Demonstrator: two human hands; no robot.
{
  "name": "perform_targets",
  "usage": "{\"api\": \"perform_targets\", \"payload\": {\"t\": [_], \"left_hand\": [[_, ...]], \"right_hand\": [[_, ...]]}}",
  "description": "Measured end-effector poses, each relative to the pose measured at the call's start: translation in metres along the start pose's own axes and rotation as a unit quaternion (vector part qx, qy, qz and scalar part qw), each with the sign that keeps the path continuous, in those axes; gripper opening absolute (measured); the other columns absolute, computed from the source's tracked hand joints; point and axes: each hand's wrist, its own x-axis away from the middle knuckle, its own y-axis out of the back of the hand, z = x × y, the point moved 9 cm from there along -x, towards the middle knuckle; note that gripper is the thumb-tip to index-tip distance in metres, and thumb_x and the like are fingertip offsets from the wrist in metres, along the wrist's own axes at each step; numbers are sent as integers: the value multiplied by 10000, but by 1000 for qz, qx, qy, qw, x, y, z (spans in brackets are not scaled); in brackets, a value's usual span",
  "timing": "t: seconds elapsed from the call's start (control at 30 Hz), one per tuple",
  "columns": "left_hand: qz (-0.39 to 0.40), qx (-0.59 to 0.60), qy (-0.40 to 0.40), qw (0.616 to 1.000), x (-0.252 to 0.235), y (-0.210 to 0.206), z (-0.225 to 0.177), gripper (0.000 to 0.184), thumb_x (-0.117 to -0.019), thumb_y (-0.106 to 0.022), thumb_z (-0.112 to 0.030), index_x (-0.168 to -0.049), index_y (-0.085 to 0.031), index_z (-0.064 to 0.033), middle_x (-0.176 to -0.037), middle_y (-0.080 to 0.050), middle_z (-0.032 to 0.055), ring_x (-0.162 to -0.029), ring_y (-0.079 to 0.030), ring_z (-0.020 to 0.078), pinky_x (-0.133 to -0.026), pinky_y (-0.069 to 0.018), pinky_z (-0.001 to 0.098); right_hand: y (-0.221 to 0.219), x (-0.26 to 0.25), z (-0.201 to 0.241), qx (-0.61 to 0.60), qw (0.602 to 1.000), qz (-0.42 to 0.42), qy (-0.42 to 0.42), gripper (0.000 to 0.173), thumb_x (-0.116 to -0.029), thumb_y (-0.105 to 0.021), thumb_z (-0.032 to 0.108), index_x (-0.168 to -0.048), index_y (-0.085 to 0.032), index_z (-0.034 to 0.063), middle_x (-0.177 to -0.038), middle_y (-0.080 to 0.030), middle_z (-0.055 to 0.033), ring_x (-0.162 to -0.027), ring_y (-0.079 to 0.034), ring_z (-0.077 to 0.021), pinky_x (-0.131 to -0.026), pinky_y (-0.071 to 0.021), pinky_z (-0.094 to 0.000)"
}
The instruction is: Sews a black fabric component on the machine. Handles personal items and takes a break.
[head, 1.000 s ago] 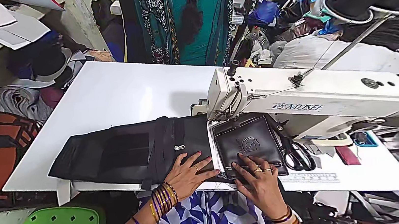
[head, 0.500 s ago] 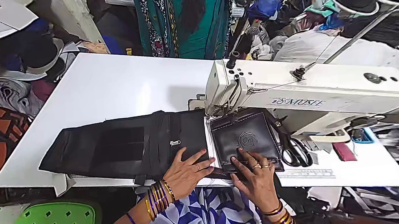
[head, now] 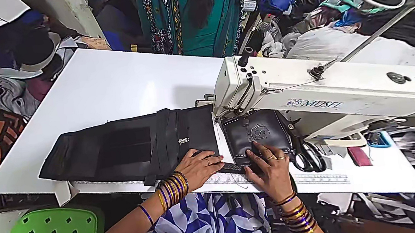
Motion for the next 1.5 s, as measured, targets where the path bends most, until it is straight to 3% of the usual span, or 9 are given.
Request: {"api": "perform_targets", "payload": {"t": [0.67, 0.87, 1.1, 1.13, 1.2, 1.27, 1.3, 1.37, 1.5], "left_hand": [[81, 67, 19, 994, -39, 10, 70, 396, -1087, -410, -228, -1391, -662, -202, -1496, -580, 4, -1466, -435, 258, -1110, -321, 558], [56, 46, 19, 997, -53, 14, 83, 370, -1090, -437, -261, -1355, -691, -215, -1456, -616, 19, -1446, -458, 280, -1085, -340, 577], [18, 48, 10, 999, -62, 21, 96, 367, -1068, -455, -215, -1340, -701, -191, -1422, -641, 51, -1388, -521, 337, -1041, -375, 633], [13, 47, 6, 999, -63, 23, 95, 370, -1064, -455, -209, -1340, -700, -183, -1417, -644, 63, -1375, -532, 362, -1028, -381, 654], [-23, 39, -12, 999, -63, 26, 93, 365, -1049, -465, -211, -1300, -725, -163, -1376, -671, 83, -1325, -571, 401, -983, -406, 681], [-56, 30, -21, 998, -62, 27, 93, 370, -1041, -461, -230, -1268, -744, -159, -1348, -689, 77, -1290, -598, 406, -947, -425, 680], [-69, 27, -24, 997, -61, 27, 93, 380, -1036, -451, -240, -1255, -751, -157, -1334, -698, 74, -1279, -607, 406, -940, -434, 677], [-87, 20, -23, 996, -60, 27, 94, 399, -1025, -434, -243, -1240, -756, -145, -1312, -710, 76, -1264, -620, 405, -937, -448, 668], [-105, 4, -25, 994, -60, 29, 93, 357, -1006, -481, -207, -1227, -740, -99, -1281, -717, 118, -1225, -645, 413, -923, -476, 653]], "right_hand": [[-37, -54, -18, -28, 998, 44, -21, 496, -927, -550, 505, -1169, -786, 142, -1346, -642, -228, -1230, -558, -518, -899, -389, -692], [-47, -77, -29, -33, 998, 55, -6, 459, -914, -596, 459, -1152, -784, 114, -1356, -632, -228, -1252, -546, -494, -923, -388, -675], [-39, -75, -26, -82, 994, 66, -10, 387, -956, -626, 367, -1196, -764, 98, -1414, -611, -197, -1370, -503, -444, -1110, -359, -645], [-26, -66, -31, -96, 994, 37, -22, 361, -960, -620, 343, -1183, -773, 105, -1398, -630, -178, -1346, -539, -418, -1103, -393, -608], [16, -40, -53, -95, 990, -70, -81, 275, -938, -629, 234, -1063, -802, 60, -1195, -733, -165, -1132, -676, -354, -984, -510, -516], [63, -2, -99, -39, 968, -142, -201, 203, -912, -630, 85, -965, -775, -46, -956, -753, -204, -894, -732, -324, -826, -577, -463], [82, 19, -126, -2, 951, -139, -276, 195, -927, -626, 51, -982, -753, -85, -930, -744, -236, -856, -736, -340, -799, -587, -468], [106, 53, -176, 49, 910, -95, -401, 226, -972, -604, 69, -1057, -741, -90, -989, -739, -264, -908, -731, -383, -851, -560, -521], [102, 64, -219, 62, 882, -10, -468, 286, -993, -638, 174, -1092, -733, -77, -1071, -724, -280, -1018, -702, -421, -946, -504, -571]]}}
